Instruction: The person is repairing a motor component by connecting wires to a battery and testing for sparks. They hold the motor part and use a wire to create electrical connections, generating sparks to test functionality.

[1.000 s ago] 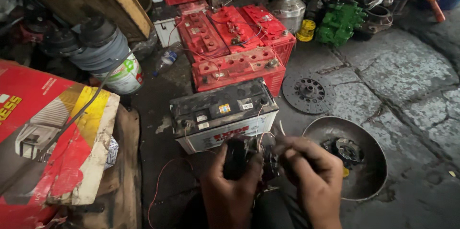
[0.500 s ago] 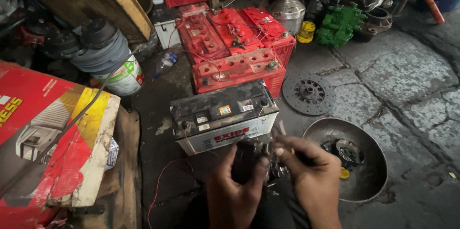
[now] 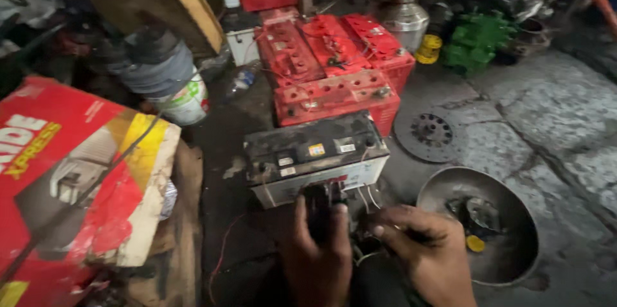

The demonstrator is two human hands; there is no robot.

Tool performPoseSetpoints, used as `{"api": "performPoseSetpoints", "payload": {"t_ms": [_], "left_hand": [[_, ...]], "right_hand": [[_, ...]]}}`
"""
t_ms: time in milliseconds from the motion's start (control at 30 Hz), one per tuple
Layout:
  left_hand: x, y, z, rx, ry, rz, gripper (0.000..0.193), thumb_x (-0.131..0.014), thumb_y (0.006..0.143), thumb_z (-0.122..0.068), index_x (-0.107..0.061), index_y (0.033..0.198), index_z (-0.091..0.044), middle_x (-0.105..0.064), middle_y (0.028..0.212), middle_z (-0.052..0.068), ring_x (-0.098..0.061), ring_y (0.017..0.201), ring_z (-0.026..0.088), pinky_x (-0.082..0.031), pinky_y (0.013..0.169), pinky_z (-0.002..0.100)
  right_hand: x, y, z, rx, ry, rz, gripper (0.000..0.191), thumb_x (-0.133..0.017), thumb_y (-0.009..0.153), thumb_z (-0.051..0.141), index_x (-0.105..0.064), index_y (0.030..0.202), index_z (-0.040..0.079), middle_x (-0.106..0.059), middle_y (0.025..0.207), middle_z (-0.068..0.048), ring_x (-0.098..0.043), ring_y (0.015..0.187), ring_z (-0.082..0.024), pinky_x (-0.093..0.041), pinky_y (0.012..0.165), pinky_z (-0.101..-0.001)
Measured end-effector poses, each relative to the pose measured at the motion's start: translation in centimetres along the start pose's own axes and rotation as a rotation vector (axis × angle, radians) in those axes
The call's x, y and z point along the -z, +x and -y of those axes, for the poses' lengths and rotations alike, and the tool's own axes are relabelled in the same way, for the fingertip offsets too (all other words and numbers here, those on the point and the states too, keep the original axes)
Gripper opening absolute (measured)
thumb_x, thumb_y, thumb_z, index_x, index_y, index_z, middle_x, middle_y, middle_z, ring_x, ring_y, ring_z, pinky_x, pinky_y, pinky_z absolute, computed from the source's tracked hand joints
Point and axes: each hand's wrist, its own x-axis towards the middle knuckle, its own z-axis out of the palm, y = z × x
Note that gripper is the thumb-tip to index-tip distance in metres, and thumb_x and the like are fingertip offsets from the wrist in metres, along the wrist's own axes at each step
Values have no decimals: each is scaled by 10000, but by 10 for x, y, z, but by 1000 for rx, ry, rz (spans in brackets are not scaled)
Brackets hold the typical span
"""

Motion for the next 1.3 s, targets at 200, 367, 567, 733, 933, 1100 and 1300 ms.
{"api": "performPoseSetpoints", "payload": {"t_ms": [200,367,567,733,933,1100,1300], "left_hand": [[-4,-4,7,-138,74,-120,573,-768,815,-249,-612,1280,47,-734,1068,216,-741,925,327,-578,797,394],[1,-2,-3,25,-144,6,550,-705,815,-200,-589,1316,-5,-787,992,151,-798,861,257,-612,758,357],[4,-1,-12,121,-182,31,663,-738,754,-157,-551,1385,-75,-784,947,127,-788,798,220,-622,729,339],[4,-2,-12,-54,-129,-38,586,-780,766,-161,-586,1307,-43,-758,1067,142,-771,905,220,-622,784,350],[5,3,-20,187,-190,35,593,-779,730,-173,-590,1288,-108,-744,1031,122,-780,874,212,-648,751,335],[5,5,-25,355,-246,97,609,-771,718,-196,-581,1295,-150,-722,1082,92,-771,833,212,-654,684,333],[2,6,-21,245,-386,-21,509,-770,715,-92,-623,1201,-60,-713,1076,108,-739,931,186,-629,770,314]], "right_hand": [[-6,2,7,30,-159,106,146,-757,748,-53,-830,862,0,-806,814,-85,-805,721,-154,-602,680,-288],[-7,3,11,113,-177,158,179,-754,726,-56,-833,873,11,-819,843,-85,-777,756,-161,-612,693,-283],[-9,2,14,11,-196,180,200,-786,697,-54,-841,875,18,-825,839,-80,-783,758,-163,-614,687,-290],[-7,0,15,1,-184,261,205,-766,707,-72,-839,875,20,-815,777,-85,-812,715,-148,-611,683,-292],[-2,2,15,91,-190,308,241,-749,687,-88,-837,882,23,-815,777,-76,-797,724,-161,-620,674,-294],[3,4,18,196,-133,389,212,-686,707,-117,-801,836,7,-816,824,-79,-795,792,-190,-627,712,-296],[4,3,17,265,-102,421,245,-651,708,-115,-801,872,-12,-838,852,-97,-793,813,-211,-626,713,-302]]}}
